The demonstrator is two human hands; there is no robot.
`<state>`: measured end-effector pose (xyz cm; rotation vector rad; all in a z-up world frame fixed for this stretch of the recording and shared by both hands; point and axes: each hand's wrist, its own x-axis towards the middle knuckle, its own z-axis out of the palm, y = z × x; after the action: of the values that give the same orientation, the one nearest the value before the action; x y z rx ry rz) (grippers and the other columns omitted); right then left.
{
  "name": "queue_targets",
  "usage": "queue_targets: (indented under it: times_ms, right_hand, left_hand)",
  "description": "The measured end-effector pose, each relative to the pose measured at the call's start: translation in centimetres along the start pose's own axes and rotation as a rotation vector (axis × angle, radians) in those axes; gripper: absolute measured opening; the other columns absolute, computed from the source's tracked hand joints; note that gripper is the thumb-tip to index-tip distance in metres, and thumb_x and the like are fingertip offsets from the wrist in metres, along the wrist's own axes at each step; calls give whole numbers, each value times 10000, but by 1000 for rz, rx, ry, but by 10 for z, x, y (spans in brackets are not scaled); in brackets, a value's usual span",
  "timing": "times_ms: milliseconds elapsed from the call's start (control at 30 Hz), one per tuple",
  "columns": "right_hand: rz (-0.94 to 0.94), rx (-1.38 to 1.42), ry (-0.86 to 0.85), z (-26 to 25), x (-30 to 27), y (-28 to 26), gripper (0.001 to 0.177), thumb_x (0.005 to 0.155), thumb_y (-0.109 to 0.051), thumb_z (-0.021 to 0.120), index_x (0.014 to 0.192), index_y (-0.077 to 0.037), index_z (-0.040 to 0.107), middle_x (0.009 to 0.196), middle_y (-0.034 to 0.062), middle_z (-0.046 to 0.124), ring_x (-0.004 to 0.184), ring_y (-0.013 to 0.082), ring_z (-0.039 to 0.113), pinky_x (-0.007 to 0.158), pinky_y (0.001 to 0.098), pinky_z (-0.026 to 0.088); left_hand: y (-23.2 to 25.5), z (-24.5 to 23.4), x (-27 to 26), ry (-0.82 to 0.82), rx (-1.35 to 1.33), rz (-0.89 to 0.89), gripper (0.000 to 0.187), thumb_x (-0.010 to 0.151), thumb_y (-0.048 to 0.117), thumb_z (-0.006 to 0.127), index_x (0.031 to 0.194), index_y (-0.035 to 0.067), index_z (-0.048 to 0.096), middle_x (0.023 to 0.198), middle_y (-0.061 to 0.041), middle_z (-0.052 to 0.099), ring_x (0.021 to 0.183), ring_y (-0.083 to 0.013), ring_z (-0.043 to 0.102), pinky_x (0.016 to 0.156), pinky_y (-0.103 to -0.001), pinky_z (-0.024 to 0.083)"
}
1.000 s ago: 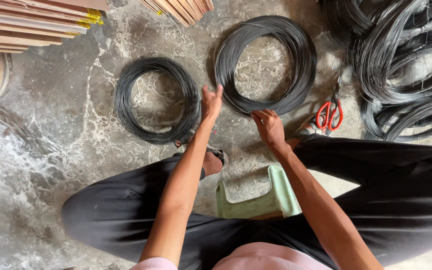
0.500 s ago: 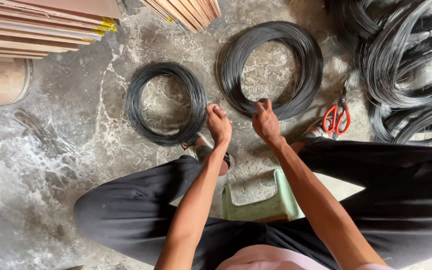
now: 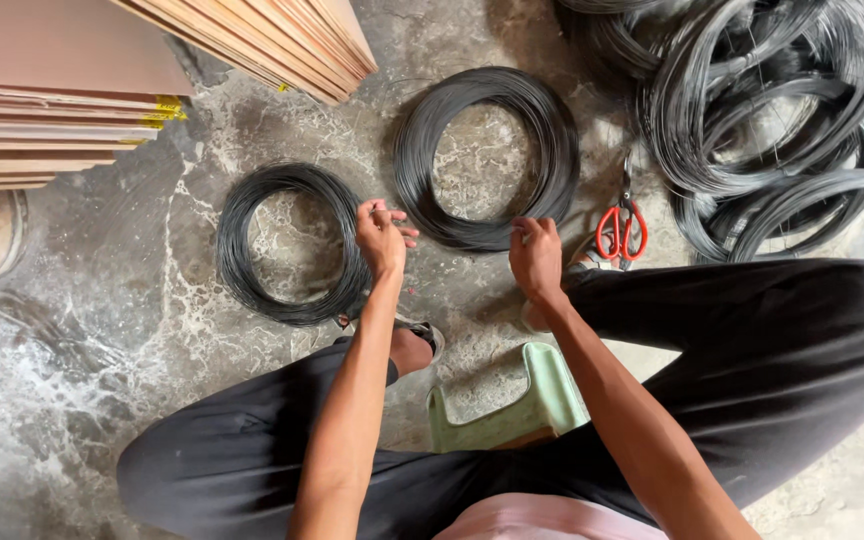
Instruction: The person sits on a small stool and coils a long piece of black wire into a circular bundle by hand. They then hang the coil on a hook to weigh it, remove it, and use red-handled shears to cut a small piece of wire from the coil.
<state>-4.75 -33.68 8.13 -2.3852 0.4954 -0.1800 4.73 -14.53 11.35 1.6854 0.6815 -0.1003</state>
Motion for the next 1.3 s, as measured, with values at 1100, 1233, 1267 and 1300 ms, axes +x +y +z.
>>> queue_targets:
  times_ms: [1100, 1233, 1267, 1300]
  right_hand:
    - [721, -406, 224, 39, 28, 227, 344, 794, -228, 648, 1029, -36, 487, 947, 216, 532, 842, 402, 607, 740, 488, 523]
    - [751, -471, 10, 33, 24, 235, 358, 740, -216, 614, 974, 28, 497, 1016, 197, 454, 877, 441, 558, 717, 529, 513]
    - [744, -473, -4, 28, 23, 230, 358, 740, -216, 614, 974, 28, 497, 1016, 197, 454, 877, 441, 558, 717, 529, 513]
    - [728, -472, -19, 23, 21, 225, 290, 821, -219, 521, 967, 31, 516, 972, 203, 482, 847, 437, 572, 701, 536, 508]
  left_hand:
    - [32, 45, -91, -909, 816, 540, 365, 926, 126, 367, 1269, 48, 466, 1000, -245, 625, 864, -390, 628, 672, -504, 503]
    - [31, 48, -96, -799, 824, 666, 393, 930, 121, 378, 1318, 72, 412, 948, -208, 647, 759, -373, 649, 588, -477, 519]
    - [26, 49, -96, -791, 827, 652, 393, 930, 121, 378, 1318, 72, 412, 948, -208, 647, 759, -373, 649, 588, -477, 519]
    - [20, 51, -97, -770, 858, 706, 403, 927, 114, 375, 1326, 64, 396, 924, -206, 648, 728, -370, 649, 574, -481, 521]
